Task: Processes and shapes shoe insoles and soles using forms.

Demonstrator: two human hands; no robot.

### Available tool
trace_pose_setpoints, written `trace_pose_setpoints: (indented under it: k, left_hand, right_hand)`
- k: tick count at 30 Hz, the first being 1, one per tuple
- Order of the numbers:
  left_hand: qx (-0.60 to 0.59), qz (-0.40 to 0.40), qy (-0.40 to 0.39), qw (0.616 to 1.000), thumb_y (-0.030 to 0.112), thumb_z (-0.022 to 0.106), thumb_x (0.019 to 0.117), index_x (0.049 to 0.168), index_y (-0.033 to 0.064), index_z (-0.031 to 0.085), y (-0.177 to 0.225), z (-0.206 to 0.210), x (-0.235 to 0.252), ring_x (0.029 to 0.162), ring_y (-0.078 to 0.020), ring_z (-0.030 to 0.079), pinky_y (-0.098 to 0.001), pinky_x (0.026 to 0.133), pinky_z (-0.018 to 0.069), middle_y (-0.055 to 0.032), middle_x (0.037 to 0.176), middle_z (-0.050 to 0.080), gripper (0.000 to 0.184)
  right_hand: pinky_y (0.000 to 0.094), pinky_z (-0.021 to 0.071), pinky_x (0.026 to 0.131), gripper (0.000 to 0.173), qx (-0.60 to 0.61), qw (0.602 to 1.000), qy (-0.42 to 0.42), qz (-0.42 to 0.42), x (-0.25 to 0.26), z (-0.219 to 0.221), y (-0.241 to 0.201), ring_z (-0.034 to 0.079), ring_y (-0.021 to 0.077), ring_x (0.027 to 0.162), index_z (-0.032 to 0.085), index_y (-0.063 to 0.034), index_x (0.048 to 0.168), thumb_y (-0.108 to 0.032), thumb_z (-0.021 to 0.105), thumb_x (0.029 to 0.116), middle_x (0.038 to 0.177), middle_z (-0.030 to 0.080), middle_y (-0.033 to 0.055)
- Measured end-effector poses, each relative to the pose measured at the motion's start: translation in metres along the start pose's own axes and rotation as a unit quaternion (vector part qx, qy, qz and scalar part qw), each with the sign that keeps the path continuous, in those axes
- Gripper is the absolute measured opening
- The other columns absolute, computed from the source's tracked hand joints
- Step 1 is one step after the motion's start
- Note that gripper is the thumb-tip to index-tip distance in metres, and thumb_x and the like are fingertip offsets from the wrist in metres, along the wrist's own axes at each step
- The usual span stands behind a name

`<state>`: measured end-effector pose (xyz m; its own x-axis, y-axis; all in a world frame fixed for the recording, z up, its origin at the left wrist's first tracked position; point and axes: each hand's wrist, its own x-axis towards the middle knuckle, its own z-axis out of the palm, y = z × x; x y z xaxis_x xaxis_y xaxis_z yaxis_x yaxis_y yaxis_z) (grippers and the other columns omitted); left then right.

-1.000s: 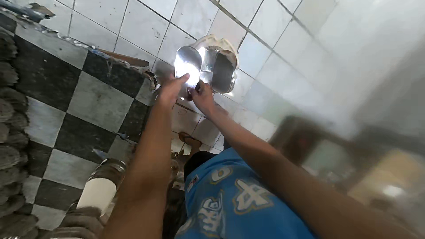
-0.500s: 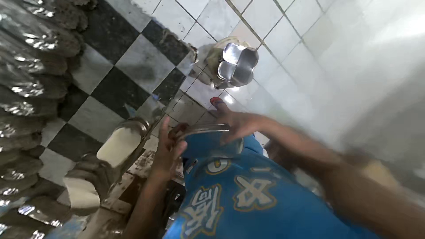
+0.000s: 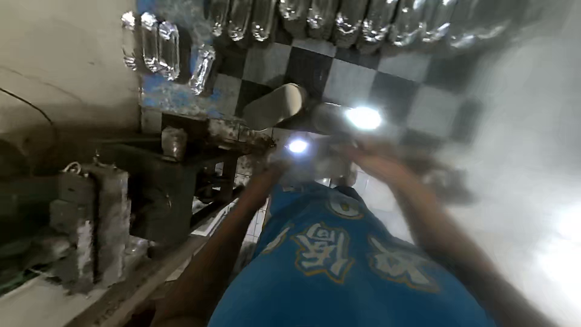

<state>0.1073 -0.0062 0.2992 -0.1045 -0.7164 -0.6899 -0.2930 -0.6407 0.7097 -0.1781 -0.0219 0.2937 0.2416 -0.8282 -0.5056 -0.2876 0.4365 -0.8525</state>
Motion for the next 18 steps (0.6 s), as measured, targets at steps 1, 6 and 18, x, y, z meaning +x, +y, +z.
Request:
trace_pose_setpoints:
  k: [1, 6, 18]
  left_hand:
    - [-0.013, 0.0, 0.042, 0.999, 0.034, 0.064, 0.1012, 0.143, 0.0135, 0.055, 0.004, -0.023, 0.007, 0.107, -0.0152, 0.069, -0.0406, 0.093, 0.0591, -0.0055, 0.122, 0.07, 0.047]
    - [0.031, 0.078, 0.108, 0.991, 0.039, 0.071, 0.0957, 0.134, 0.0078, 0.06, 0.022, -0.095, 0.074, 0.106, -0.0153, 0.069, -0.041, 0.095, 0.0589, -0.0081, 0.119, 0.07, 0.051]
    - [0.296, 0.151, 0.08, 0.94, 0.052, 0.08, 0.0815, 0.153, 0.0039, 0.039, 0.023, -0.127, 0.175, 0.142, -0.0425, 0.04, -0.058, 0.114, 0.0392, -0.029, 0.153, 0.04, 0.095]
  right_hand:
    - [0.0395, 0.0587, 0.093, 0.046, -0.013, 1.0, -0.009, -0.021, 0.031, 0.01, -0.018, 0.069, 0.0143, 0.103, 0.061, -0.0114, 0.139, -0.033, 0.067, 0.0993, 0.12, 0.071, 0.0082]
    - [0.0367, 0.061, 0.08, 0.033, -0.051, 0.996, -0.01, -0.066, 0.157, 0.042, -0.071, 0.07, 0.0133, 0.083, 0.072, -0.0039, 0.113, -0.031, 0.074, 0.0946, 0.095, 0.073, 0.007]
    - [0.0601, 0.0485, 0.104, 0.082, -0.3, 0.94, 0.16, -0.003, 0.202, 0.06, -0.05, 0.049, 0.0411, 0.135, 0.057, -0.0059, 0.144, -0.066, 0.066, 0.0896, 0.151, 0.048, 0.0197]
